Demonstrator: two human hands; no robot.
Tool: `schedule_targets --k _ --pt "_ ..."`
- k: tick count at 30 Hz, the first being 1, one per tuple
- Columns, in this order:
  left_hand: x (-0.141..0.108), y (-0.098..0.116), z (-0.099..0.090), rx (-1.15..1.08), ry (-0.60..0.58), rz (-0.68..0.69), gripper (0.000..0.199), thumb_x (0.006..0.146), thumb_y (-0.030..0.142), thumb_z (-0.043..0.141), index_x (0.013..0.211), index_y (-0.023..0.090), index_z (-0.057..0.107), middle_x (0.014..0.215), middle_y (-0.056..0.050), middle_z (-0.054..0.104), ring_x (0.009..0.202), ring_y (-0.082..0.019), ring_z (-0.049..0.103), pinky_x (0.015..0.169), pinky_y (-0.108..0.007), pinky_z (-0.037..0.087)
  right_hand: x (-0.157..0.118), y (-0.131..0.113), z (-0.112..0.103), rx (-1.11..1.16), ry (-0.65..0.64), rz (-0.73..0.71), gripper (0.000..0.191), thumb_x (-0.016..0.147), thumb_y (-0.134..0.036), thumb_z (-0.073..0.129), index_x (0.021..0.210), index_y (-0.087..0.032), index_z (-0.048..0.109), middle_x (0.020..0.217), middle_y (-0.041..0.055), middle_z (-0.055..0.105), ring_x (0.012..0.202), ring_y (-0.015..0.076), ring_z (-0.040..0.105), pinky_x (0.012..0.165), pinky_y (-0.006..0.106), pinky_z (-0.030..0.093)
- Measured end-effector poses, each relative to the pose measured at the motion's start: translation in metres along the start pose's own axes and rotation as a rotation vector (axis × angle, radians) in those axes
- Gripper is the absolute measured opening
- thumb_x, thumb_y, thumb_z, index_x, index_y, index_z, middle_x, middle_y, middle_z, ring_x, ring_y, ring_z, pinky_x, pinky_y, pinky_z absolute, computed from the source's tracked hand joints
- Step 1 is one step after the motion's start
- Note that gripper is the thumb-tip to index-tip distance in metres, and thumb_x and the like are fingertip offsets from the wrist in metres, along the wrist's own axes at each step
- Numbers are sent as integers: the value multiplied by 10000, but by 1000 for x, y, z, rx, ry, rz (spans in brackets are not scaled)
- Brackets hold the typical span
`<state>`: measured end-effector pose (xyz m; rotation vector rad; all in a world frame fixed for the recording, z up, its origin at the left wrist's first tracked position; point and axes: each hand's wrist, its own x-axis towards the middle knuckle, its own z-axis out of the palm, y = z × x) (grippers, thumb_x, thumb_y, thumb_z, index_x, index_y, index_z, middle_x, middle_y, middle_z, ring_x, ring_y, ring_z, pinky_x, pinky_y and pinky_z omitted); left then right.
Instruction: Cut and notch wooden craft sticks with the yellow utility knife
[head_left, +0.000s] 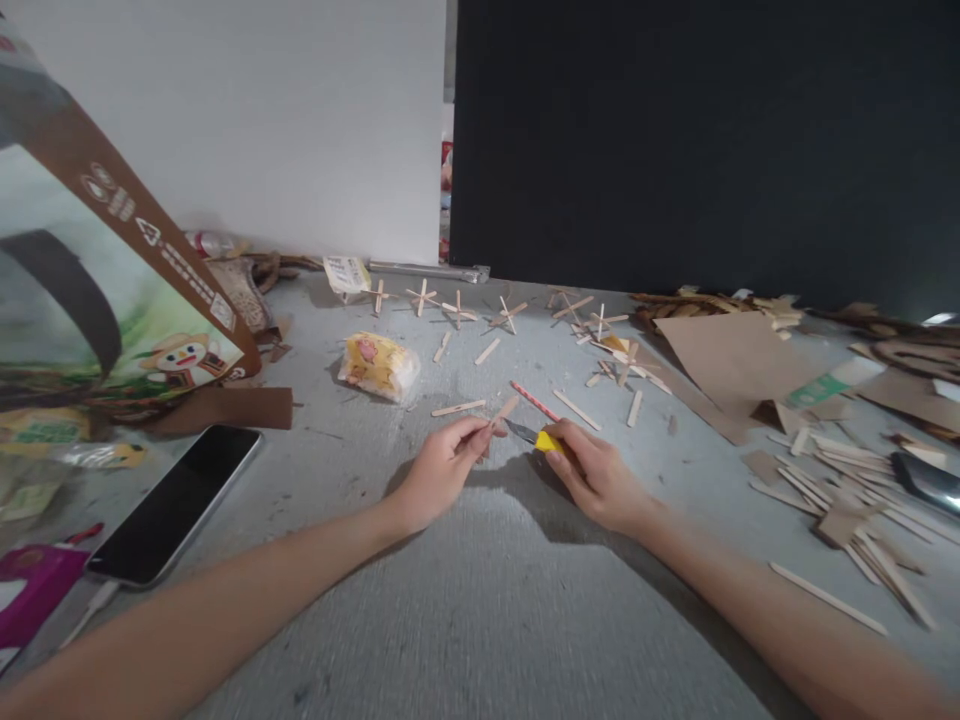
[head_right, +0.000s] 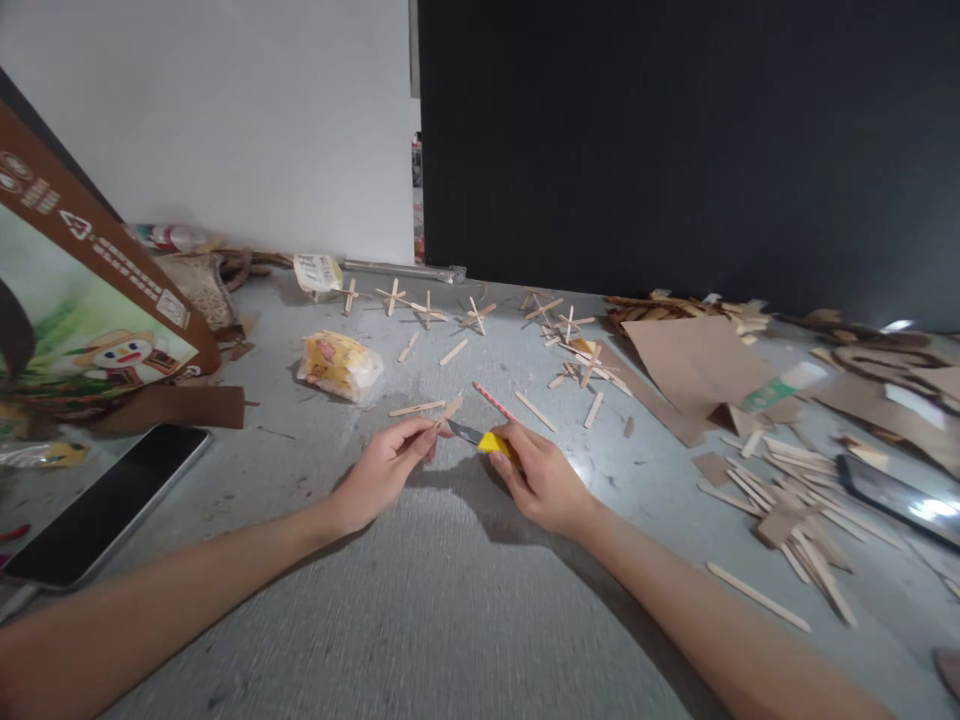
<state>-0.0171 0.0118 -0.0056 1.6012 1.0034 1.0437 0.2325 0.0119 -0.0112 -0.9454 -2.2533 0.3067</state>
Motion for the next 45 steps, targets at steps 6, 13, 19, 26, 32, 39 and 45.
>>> schedule_targets --k 6,13,19,26,32,39,45 --pt "1 -9 5 -254 12 -48 572 1009 636 562 1348 177 598 732 46 460 647 -142 457 656 -294 394 -2 0 0 6 -7 15 174 1129 -326 368 1176 -238 510 921 63 686 768 206 687 701 307 544" --pt "0 -7 6 -329 -71 -233 441 1008 545 597 1291 206 610 785 54 429 656 -114 428 628 -248 381 0 -2 1 -54 -8 10 214 1132 -344 381 1241 -231 527 1022 86 733 825 209 727 728 309 565" --pt "1 -13 6 -243 -78 -209 401 1014 542 569 1176 183 646 726 60 420 636 -120 414 596 -243 349 1 -5 4 -160 -22 -33 289 1126 -342 387 1349 -216 520 1087 135 745 864 247 737 720 352 592" --pt "2 -8 8 -373 -100 -137 420 996 612 590 994 193 560 698 83 368 572 -95 360 568 -251 356 4 -8 0 -173 -30 -84 300 1136 -336 382 1333 -197 561 1020 120 715 856 236 712 719 339 582" --pt "2 -4 9 -350 -136 -98 440 988 624 593 1088 199 538 680 75 493 554 -115 488 598 -293 462 3 -3 3 -208 -52 -124 364 1141 -321 376 1421 -202 576 967 90 694 805 207 690 725 323 581" --pt "2 -5 8 -319 -145 -117 512 954 727 574 980 222 495 630 77 528 521 -119 516 588 -298 471 2 -2 6 -224 -24 -125 426 1142 -305 353 1515 -222 541 966 93 692 795 212 690 719 326 594" --pt "-1 -6 8 -315 -171 -129 516 973 744 531 940 235 456 598 94 484 499 -108 465 575 -286 459 2 -2 5 -209 -25 -102 438 1137 -304 351 1526 -230 539 967 97 693 827 221 698 726 322 594"
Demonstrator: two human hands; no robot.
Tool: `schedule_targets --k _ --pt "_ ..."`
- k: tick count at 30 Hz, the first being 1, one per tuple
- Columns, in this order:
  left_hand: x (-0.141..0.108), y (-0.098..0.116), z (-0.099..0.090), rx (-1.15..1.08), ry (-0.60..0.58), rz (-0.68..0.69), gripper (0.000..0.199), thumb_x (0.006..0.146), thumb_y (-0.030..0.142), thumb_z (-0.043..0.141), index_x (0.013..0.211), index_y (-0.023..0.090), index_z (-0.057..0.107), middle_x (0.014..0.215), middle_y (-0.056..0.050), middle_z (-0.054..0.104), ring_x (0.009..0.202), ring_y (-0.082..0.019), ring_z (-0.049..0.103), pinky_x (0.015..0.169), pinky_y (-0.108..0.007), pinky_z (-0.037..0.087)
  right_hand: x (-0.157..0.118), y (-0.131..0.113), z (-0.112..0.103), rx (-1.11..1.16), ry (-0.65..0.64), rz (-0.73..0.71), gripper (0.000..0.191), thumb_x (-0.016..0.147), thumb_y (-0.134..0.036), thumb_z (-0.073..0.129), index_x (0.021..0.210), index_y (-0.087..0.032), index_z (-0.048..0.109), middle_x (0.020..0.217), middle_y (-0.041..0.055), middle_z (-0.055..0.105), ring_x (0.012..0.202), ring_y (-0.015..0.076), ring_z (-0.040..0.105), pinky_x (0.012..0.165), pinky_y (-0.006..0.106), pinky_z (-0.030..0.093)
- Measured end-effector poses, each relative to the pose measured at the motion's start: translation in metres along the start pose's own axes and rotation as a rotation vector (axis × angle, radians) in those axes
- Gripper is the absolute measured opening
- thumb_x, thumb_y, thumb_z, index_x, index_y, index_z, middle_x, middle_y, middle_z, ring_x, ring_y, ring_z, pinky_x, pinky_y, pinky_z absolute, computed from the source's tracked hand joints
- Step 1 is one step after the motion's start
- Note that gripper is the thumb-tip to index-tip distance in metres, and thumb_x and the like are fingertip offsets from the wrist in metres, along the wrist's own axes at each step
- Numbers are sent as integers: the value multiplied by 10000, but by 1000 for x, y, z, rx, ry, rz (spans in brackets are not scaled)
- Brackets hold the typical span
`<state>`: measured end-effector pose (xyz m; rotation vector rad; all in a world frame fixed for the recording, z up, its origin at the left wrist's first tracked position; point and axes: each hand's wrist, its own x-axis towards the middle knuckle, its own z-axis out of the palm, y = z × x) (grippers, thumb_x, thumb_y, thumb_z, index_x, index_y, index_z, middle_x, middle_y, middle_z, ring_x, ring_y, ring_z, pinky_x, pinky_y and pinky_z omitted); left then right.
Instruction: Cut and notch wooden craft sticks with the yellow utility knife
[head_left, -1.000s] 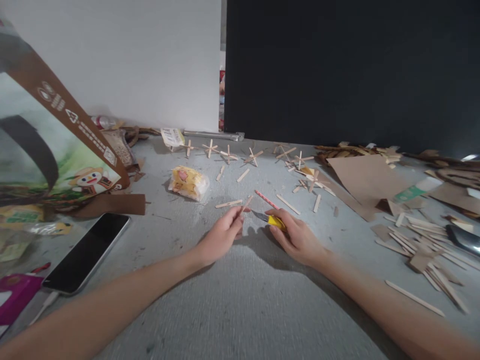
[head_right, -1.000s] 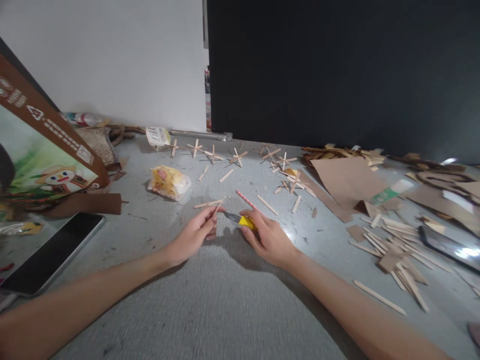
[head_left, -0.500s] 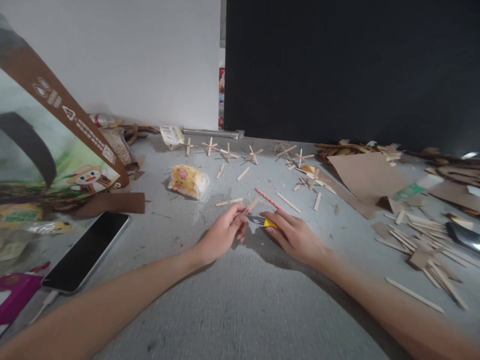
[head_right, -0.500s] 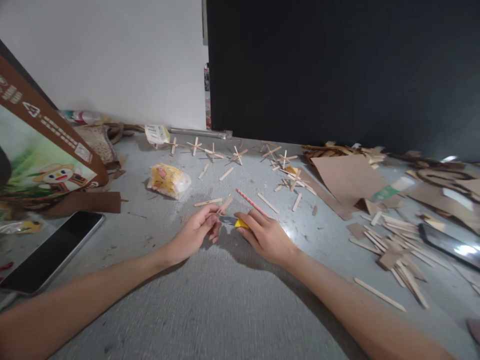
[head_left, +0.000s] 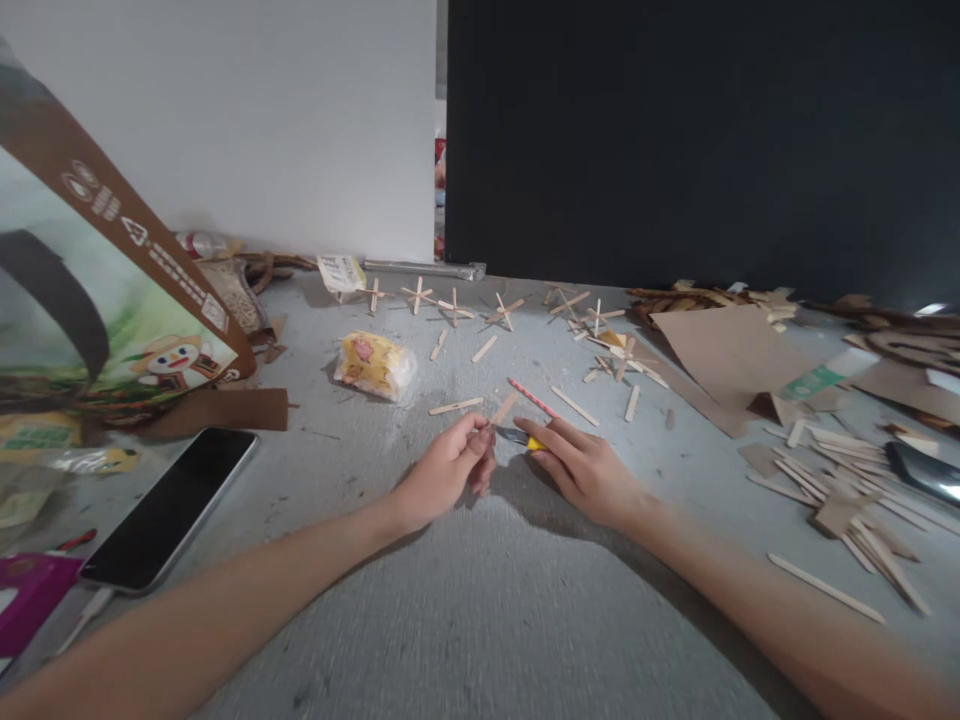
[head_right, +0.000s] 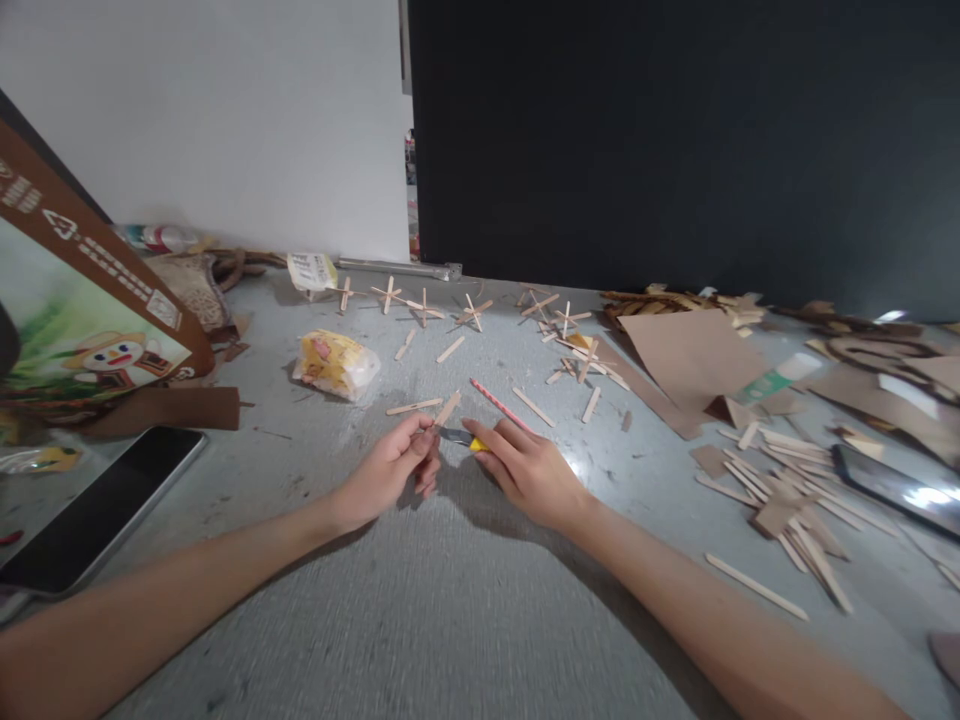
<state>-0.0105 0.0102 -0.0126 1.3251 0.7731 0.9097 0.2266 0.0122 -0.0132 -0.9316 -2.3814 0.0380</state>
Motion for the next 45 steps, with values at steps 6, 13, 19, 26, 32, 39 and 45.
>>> schedule_targets --k 6,13,19,26,32,39,45 --pt "1 0 -1 13 -32 32 500 996 717 515 934 221 505 587 94 439 503 -106 426 569 -278 448 -1 0 0 -9 11 0 421 1141 -304 342 1500 -215 544 960 93 687 814 217 695 707 313 586" --pt "-1 2 -2 90 -34 -45 505 1019 696 468 819 232 458 568 83 414 479 -94 375 514 -251 363 -2 3 4 -60 -44 -9 417 1140 -303 337 1498 -219 536 969 95 708 796 209 711 669 293 570" --pt "1 3 -2 154 -65 -27 398 990 595 553 858 221 524 578 92 373 486 -94 286 499 -236 256 -1 3 7 -202 -81 -23 331 1130 -279 378 1364 -189 594 988 111 740 707 193 694 564 278 476" --pt "0 9 -2 240 -116 -85 364 1015 540 494 858 213 528 657 63 405 567 -117 354 566 -252 300 5 2 8 -240 -64 -42 289 1148 -285 352 1053 -193 608 833 59 708 634 167 653 533 287 345" --pt "-3 10 -1 277 -141 -69 410 1032 581 459 872 209 527 790 1 499 709 -149 458 697 -287 403 7 12 6 -207 -69 -27 316 1147 -328 366 901 -223 533 762 35 672 613 166 618 570 286 326" --pt "-2 9 1 206 -168 -97 437 1003 626 541 898 202 543 892 -20 561 835 -158 540 840 -308 487 7 15 4 -199 -105 -40 288 1143 -298 372 909 -227 524 773 24 650 625 164 582 592 289 313" --pt "-1 8 1 186 -140 -151 457 988 645 576 889 200 552 853 -4 523 816 -151 511 841 -301 473 10 12 5 -221 -80 -57 273 1140 -266 377 914 -226 524 773 24 638 637 170 570 598 296 309"
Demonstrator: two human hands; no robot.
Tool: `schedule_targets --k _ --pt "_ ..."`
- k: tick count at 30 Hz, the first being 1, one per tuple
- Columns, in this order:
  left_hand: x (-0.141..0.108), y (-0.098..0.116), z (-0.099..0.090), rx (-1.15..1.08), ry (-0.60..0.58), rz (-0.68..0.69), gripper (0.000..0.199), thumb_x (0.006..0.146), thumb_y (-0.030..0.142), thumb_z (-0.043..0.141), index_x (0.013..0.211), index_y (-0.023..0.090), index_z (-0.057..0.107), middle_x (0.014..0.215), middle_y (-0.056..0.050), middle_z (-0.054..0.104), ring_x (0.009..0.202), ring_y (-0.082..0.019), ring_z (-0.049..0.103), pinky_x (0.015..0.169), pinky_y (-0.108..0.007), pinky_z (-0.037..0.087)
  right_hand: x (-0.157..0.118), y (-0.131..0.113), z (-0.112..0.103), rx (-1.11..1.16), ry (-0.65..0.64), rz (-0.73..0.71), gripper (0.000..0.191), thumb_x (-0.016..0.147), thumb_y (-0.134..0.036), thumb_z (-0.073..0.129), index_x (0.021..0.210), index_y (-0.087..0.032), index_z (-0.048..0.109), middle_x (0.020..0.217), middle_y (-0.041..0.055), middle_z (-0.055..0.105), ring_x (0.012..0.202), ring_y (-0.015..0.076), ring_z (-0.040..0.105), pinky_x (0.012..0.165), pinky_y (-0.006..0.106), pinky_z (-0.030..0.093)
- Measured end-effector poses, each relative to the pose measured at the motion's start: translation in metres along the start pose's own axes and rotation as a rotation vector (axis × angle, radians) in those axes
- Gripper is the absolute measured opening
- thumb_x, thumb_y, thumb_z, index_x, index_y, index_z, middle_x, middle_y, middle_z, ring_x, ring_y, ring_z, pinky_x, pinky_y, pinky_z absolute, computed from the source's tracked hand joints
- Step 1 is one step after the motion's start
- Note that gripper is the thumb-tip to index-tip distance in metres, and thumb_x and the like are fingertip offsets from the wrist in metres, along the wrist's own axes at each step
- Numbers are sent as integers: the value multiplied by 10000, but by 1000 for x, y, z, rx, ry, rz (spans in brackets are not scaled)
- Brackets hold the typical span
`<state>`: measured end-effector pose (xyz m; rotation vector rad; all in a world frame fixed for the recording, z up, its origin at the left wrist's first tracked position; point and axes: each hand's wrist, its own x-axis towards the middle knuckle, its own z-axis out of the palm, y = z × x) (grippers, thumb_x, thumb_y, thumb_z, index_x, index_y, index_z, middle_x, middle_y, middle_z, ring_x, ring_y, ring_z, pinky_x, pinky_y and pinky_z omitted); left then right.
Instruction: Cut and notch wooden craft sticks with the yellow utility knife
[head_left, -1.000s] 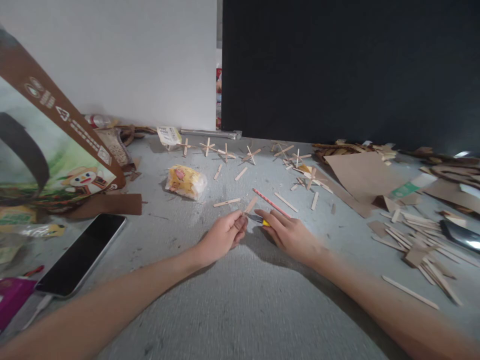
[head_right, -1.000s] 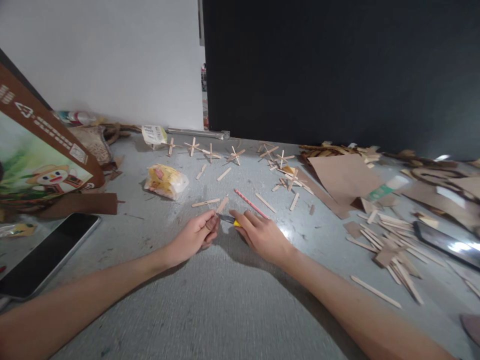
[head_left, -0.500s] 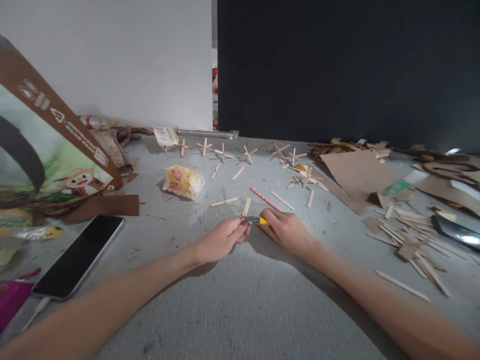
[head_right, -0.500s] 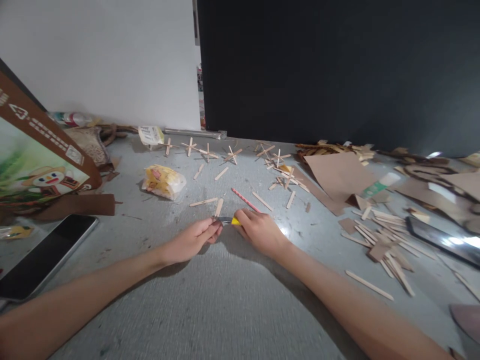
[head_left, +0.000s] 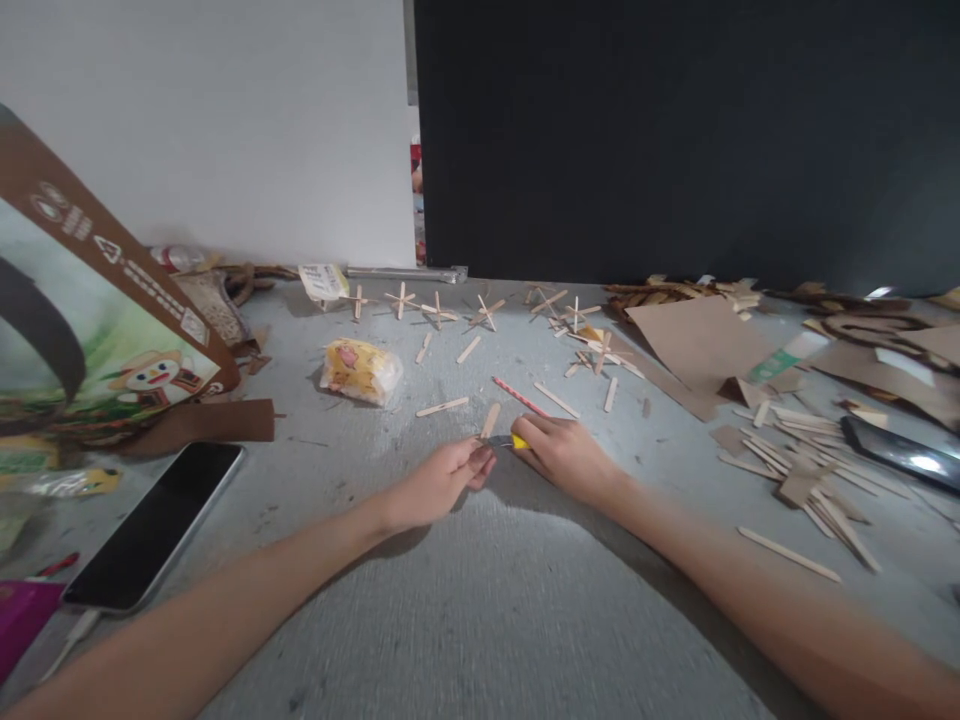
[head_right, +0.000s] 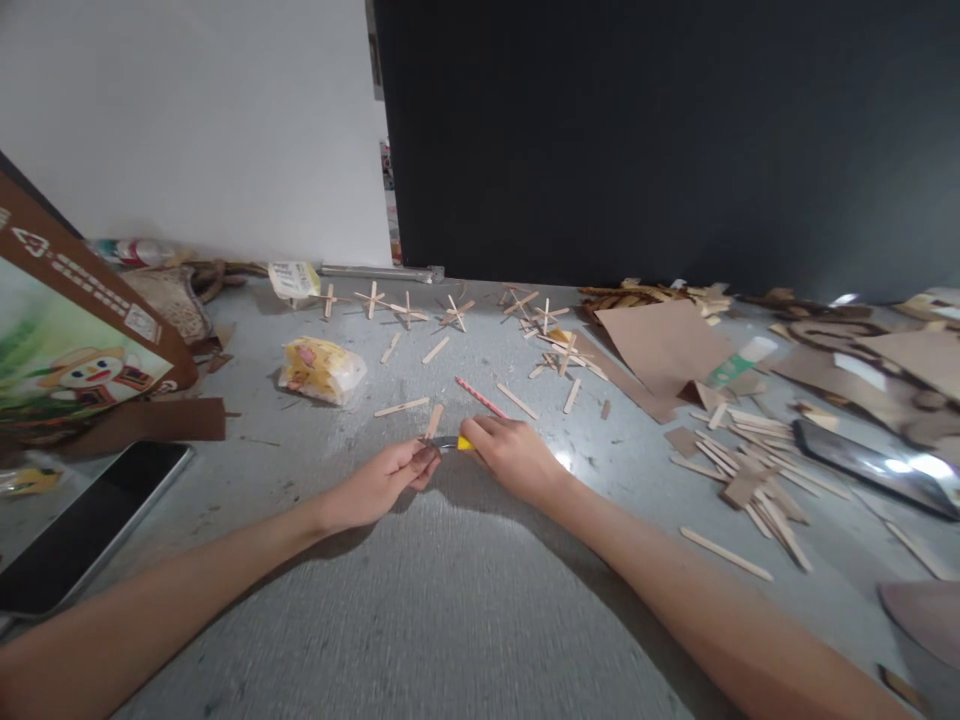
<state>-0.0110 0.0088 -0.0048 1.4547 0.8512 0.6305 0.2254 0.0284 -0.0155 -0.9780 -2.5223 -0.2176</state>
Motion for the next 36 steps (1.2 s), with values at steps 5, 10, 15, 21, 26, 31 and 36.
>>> schedule_targets --k 5,10,15,21,26,31,36 --pt "-2 -1 1 -90 -11 22 495 940 689 629 920 201 555 879 -9 526 823 -146 514 813 -287 460 1 3 -2 4 63 -44 269 1136 -246 373 914 -224 522 782 28 636 655 170 573 601 289 323" --pt "-2 1 3 -25 -11 12 459 970 642 601 860 202 528 843 0 513 784 -141 480 767 -275 430 0 2 0 -9 40 -54 237 1118 -219 414 913 -222 531 781 24 637 654 172 572 606 295 323" --pt "-1 2 3 22 2 -10 403 1011 564 559 844 197 534 812 1 507 757 -142 459 713 -266 393 -1 4 2 -42 57 -59 207 1102 -202 442 924 -222 544 804 35 644 698 183 587 626 301 326" --pt "-3 6 3 31 16 9 390 1023 538 554 824 204 521 782 8 492 739 -138 466 703 -260 406 -1 7 2 -40 67 -69 214 1105 -201 433 919 -223 538 802 34 652 699 185 593 628 297 340" --pt "-2 6 5 51 20 -13 408 1013 538 562 783 204 517 755 11 495 734 -142 478 694 -261 415 1 2 1 -44 110 -98 261 1132 -227 390 910 -222 527 791 38 651 682 186 593 628 304 355" --pt "-3 7 4 48 20 38 394 1010 531 560 795 203 524 746 14 484 694 -133 445 671 -266 388 1 4 1 -45 115 -109 269 1134 -230 381 907 -226 526 795 37 645 698 187 593 636 298 362" --pt "-3 5 3 81 -5 61 430 1010 569 510 775 211 472 747 24 437 691 -132 407 682 -277 359 0 6 4 -42 108 -105 265 1127 -225 386 907 -224 533 793 37 639 708 188 587 644 297 364"
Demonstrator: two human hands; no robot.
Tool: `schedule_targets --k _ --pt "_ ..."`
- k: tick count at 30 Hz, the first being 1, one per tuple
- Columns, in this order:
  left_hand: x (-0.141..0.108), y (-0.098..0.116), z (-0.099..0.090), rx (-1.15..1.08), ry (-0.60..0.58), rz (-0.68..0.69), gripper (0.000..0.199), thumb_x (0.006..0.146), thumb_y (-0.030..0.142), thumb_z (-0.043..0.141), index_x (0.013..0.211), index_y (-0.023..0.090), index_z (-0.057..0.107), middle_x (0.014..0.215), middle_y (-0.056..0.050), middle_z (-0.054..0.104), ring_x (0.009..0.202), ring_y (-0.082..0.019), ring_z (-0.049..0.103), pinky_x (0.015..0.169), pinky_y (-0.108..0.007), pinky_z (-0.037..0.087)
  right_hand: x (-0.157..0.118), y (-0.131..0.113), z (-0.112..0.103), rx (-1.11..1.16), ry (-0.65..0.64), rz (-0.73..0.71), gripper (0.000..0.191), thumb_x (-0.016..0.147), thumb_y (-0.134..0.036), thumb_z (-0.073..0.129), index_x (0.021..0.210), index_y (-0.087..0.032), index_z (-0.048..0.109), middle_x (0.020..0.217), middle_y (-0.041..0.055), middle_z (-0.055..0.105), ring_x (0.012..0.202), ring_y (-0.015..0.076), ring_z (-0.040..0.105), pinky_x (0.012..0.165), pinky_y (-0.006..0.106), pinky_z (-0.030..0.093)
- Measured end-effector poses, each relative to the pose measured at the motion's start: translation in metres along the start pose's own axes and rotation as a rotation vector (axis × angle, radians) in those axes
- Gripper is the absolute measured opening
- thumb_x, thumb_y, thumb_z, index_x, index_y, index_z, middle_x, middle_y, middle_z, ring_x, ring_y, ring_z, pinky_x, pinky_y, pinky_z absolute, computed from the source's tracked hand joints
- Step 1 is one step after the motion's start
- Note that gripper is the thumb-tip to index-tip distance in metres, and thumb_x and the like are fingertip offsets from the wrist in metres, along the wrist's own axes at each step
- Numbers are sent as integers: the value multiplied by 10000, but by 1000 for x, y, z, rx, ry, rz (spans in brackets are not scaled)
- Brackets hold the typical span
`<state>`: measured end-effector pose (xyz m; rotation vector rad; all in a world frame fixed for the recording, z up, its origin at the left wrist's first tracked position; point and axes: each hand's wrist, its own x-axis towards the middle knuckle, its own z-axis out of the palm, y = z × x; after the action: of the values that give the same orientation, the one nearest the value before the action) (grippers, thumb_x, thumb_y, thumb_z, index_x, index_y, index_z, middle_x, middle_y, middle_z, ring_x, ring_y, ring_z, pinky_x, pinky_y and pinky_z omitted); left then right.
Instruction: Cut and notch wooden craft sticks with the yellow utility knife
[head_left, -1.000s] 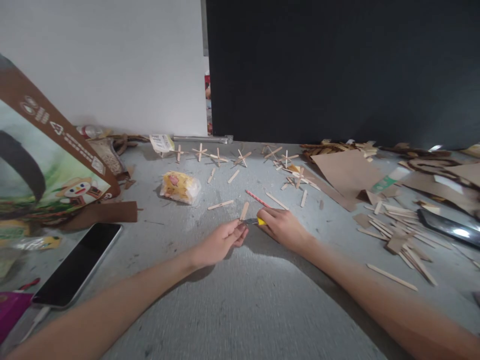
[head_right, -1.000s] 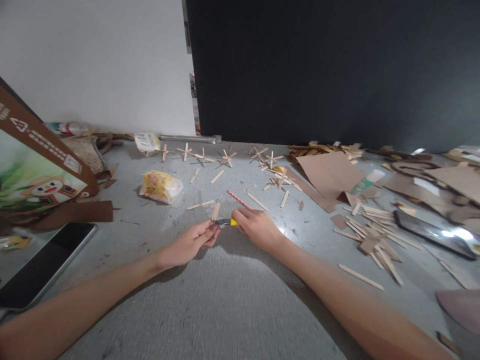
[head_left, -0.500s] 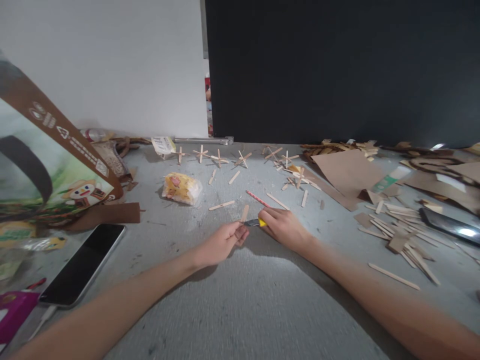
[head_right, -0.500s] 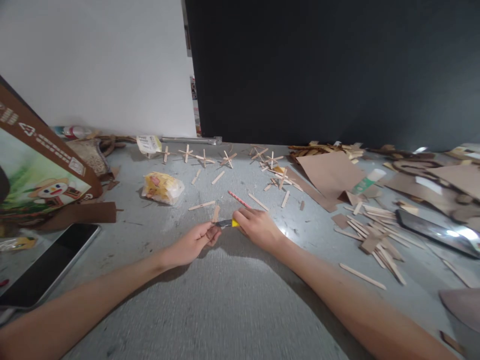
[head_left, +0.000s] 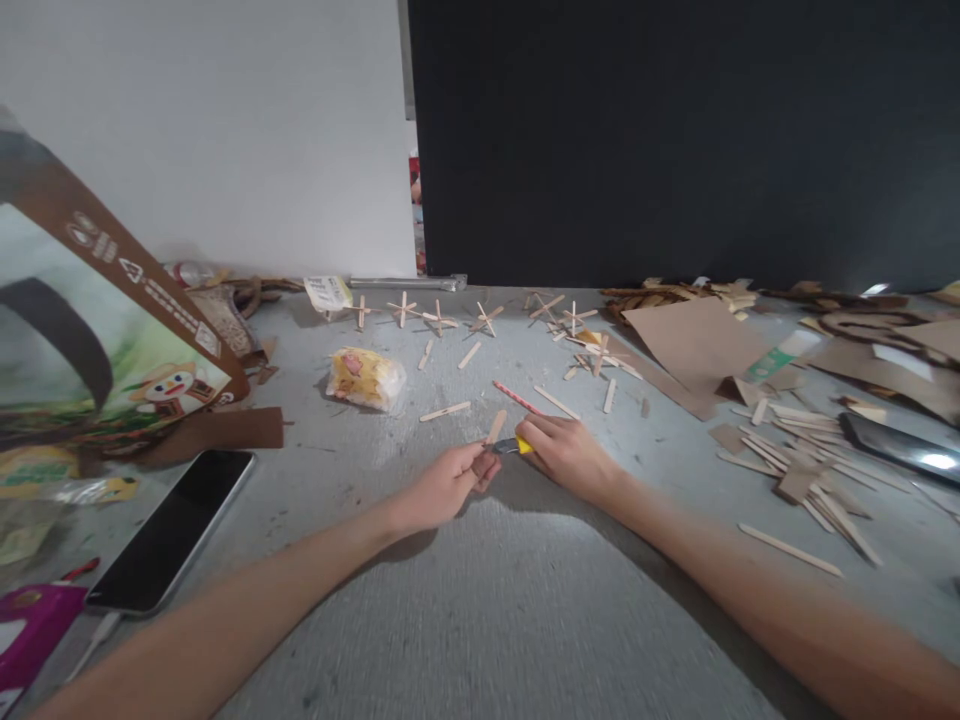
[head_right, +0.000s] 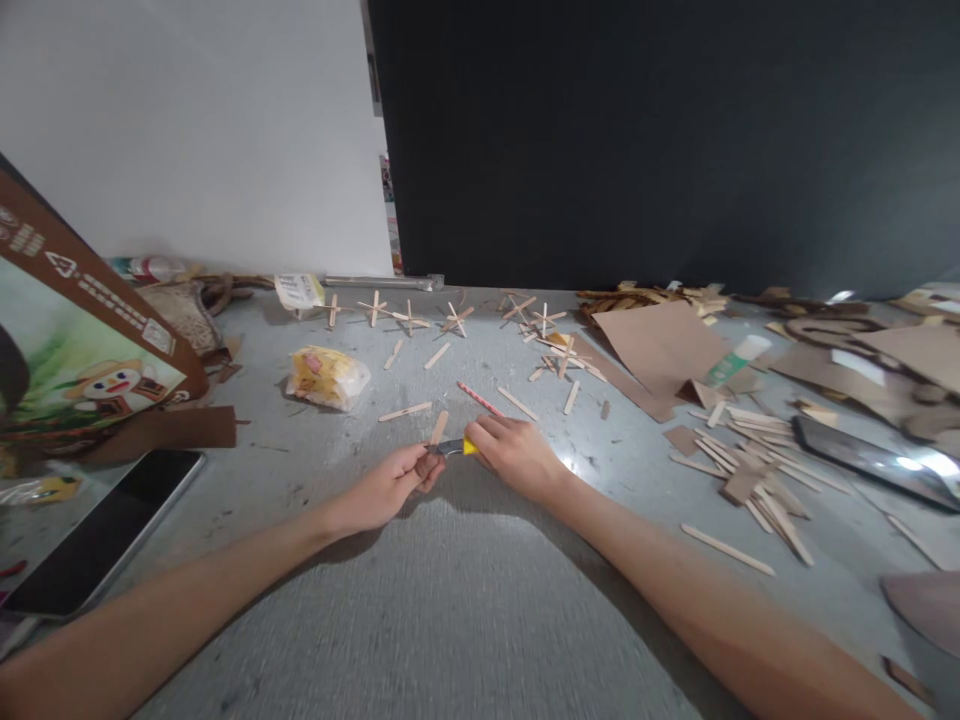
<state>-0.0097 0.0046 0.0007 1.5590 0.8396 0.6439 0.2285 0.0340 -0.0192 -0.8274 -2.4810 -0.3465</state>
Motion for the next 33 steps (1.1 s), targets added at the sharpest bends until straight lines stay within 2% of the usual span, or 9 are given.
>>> schedule_targets --k 5,9,16,23,33 --pt "2 -6 -1 -35 -31 -44 463 994 622 504 776 215 462 695 39 422 631 -119 369 623 -267 308 -1 0 0 22 -6 9 224 1108 -210 423 917 -225 541 811 41 642 720 195 593 644 297 365" --pt "1 -5 -3 14 -86 -45 434 1039 550 429 776 211 491 607 63 375 549 -112 301 567 -269 255 0 -1 -2 11 -11 14 214 1101 -199 434 915 -226 535 811 40 643 708 192 596 644 298 366" --pt "4 -5 -3 17 -23 -38 371 1041 430 431 739 215 423 674 39 416 621 -120 362 618 -256 312 -1 0 -2 16 4 18 228 1104 -190 416 910 -224 531 791 35 639 696 189 594 642 299 363" --pt "2 2 -4 143 -61 -37 295 975 260 433 683 220 420 640 34 420 612 -131 376 626 -274 322 0 -4 -1 38 -26 31 239 1103 -187 407 901 -226 527 792 31 640 686 182 577 636 295 354" --pt "1 2 -1 48 -19 -7 334 1003 378 468 712 225 411 660 39 425 619 -124 378 638 -271 333 0 -3 -4 50 -25 26 237 1090 -172 402 901 -229 532 775 26 634 679 184 586 622 293 363"
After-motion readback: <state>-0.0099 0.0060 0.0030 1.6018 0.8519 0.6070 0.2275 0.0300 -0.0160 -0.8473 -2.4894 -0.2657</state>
